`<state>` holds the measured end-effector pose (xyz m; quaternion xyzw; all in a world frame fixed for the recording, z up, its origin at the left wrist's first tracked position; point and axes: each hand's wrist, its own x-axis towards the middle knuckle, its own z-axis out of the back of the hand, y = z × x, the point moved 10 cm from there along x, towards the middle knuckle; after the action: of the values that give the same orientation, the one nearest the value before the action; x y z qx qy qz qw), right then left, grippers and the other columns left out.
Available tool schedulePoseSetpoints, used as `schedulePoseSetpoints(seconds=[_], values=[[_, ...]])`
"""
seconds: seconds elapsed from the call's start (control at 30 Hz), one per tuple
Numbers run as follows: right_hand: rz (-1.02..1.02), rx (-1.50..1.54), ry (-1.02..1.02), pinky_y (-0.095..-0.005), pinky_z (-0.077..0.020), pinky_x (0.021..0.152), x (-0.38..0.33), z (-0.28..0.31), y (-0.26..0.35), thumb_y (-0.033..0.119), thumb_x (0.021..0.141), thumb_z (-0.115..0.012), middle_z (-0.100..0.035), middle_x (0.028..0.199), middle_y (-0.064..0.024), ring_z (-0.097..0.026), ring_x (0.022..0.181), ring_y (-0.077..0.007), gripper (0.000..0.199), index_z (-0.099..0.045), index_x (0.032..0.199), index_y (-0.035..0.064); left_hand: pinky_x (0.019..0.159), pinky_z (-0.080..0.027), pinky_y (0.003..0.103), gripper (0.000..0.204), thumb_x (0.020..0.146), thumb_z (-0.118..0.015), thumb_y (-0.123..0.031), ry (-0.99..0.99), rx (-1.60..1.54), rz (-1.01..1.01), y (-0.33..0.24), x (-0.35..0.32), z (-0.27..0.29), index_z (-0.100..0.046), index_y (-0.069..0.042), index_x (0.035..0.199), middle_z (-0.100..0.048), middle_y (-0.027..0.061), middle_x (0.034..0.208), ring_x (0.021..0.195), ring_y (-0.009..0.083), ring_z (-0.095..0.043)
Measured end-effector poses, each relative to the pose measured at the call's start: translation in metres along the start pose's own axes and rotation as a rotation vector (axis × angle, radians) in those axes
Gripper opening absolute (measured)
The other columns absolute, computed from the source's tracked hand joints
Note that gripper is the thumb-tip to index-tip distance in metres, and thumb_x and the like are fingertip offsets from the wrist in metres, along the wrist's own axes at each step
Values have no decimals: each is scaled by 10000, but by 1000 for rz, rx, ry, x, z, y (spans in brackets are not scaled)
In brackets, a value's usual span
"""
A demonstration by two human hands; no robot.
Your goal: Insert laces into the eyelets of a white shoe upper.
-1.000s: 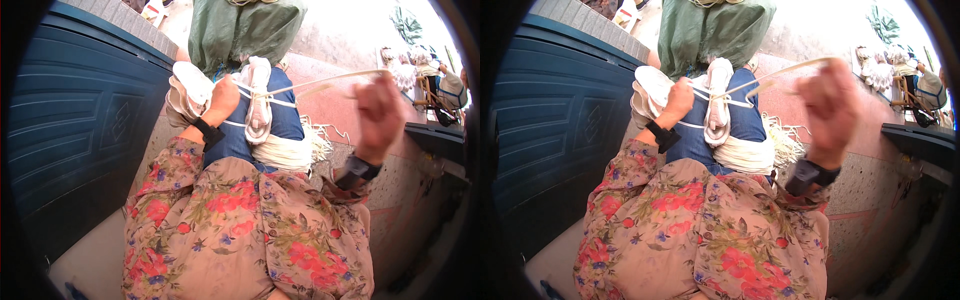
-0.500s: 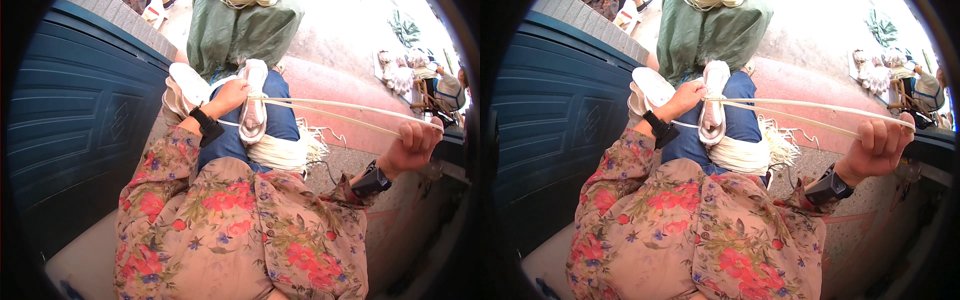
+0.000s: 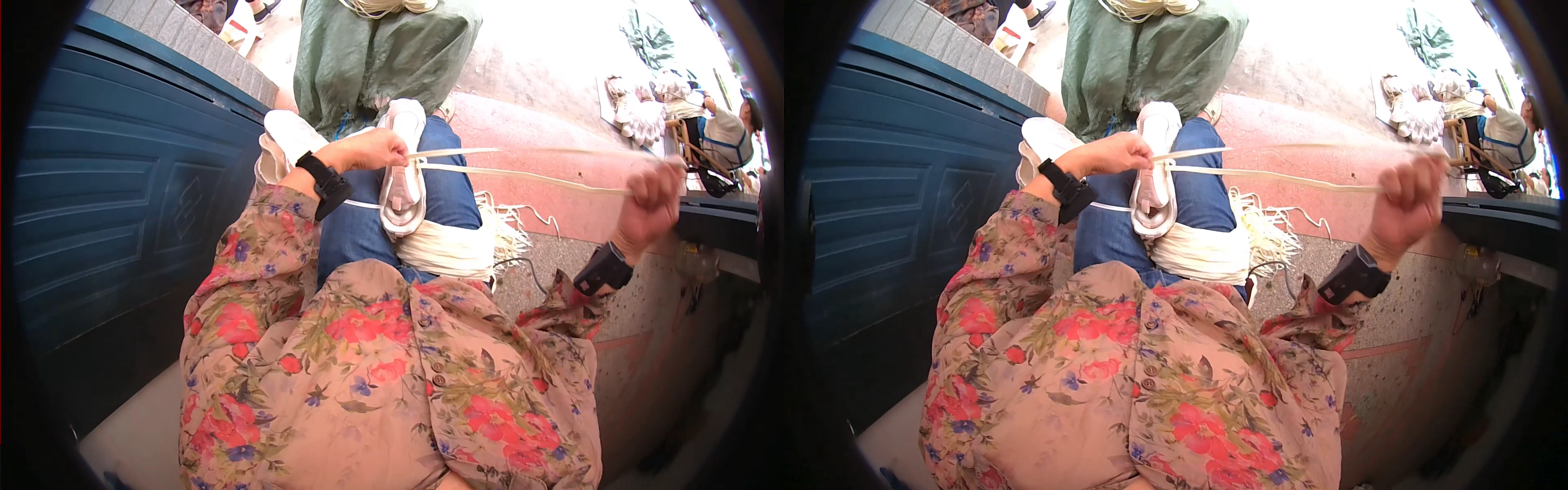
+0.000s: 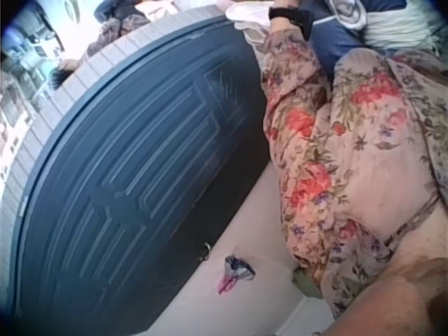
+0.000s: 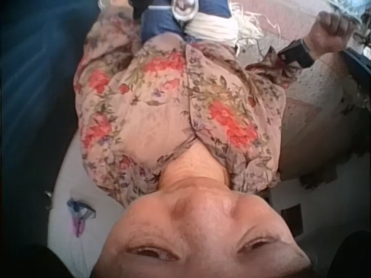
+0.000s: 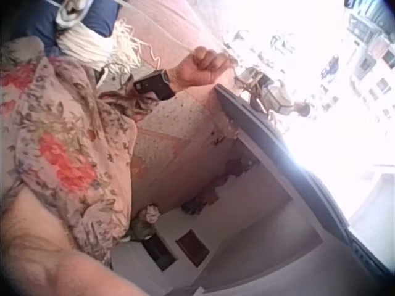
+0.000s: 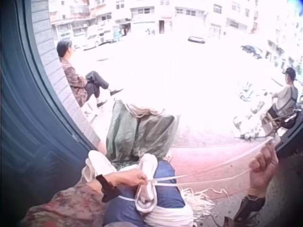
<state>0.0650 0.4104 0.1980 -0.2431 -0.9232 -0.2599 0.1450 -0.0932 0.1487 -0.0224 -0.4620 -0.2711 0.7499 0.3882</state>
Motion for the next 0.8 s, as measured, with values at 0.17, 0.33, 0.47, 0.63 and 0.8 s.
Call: schedulePoseSetpoints(seconds=[0.17, 0.33, 0.47, 0.63, 0.8], values=[[-577, -344, -528, -193, -201, 381, -46, 102, -132, 203, 864, -494, -292, 526, 80, -244, 418, -32, 99, -506, 880, 106, 739, -425, 276, 246, 861, -481, -239, -277, -606, -201, -36, -70, 81, -610, -32, 831, -610, 72, 863, 822, 137, -561], [-1415, -226, -464, -190, -181, 362, -178, 81, -292, 199, 826, -563, -279, 515, 91, -236, 403, -24, 198, -445, 673, 157, 725, -440, 297, 146, 885, -456, -164, -495, -1149, -606, -38, -165, 199, -511, -29, 878, -487, 17, 661, 656, 136, -515], [-1369, -28, -625, -192, -182, 387, -198, 87, -326, 223, 846, -548, -256, 520, 89, -198, 417, -37, 208, -424, 698, 144, 575, -337, 242, 164, 894, -441, -188, -858, -1223, -544, -1, -227, 237, -499, -35, 914, -388, -30, 622, 568, 95, -382], [-1226, 52, -767, -213, -196, 392, -195, 88, -331, 275, 854, -530, -266, 506, 75, -195, 411, -52, 225, -421, 708, 142, 459, -308, 198, 163, 833, -485, -118, -952, -810, -140, 44, -176, 154, -565, 18, 873, -404, -36, 569, 488, 52, -347], [-1315, 108, -632, -202, -201, 397, -192, 87, -318, 295, 885, -466, -256, 498, 81, -198, 405, -44, 224, -423, 733, 137, 562, -408, 194, 196, 833, -520, -193, -560, -617, 186, 40, -76, 21, -609, -22, 872, -579, 19, 707, 610, 77, -502]])
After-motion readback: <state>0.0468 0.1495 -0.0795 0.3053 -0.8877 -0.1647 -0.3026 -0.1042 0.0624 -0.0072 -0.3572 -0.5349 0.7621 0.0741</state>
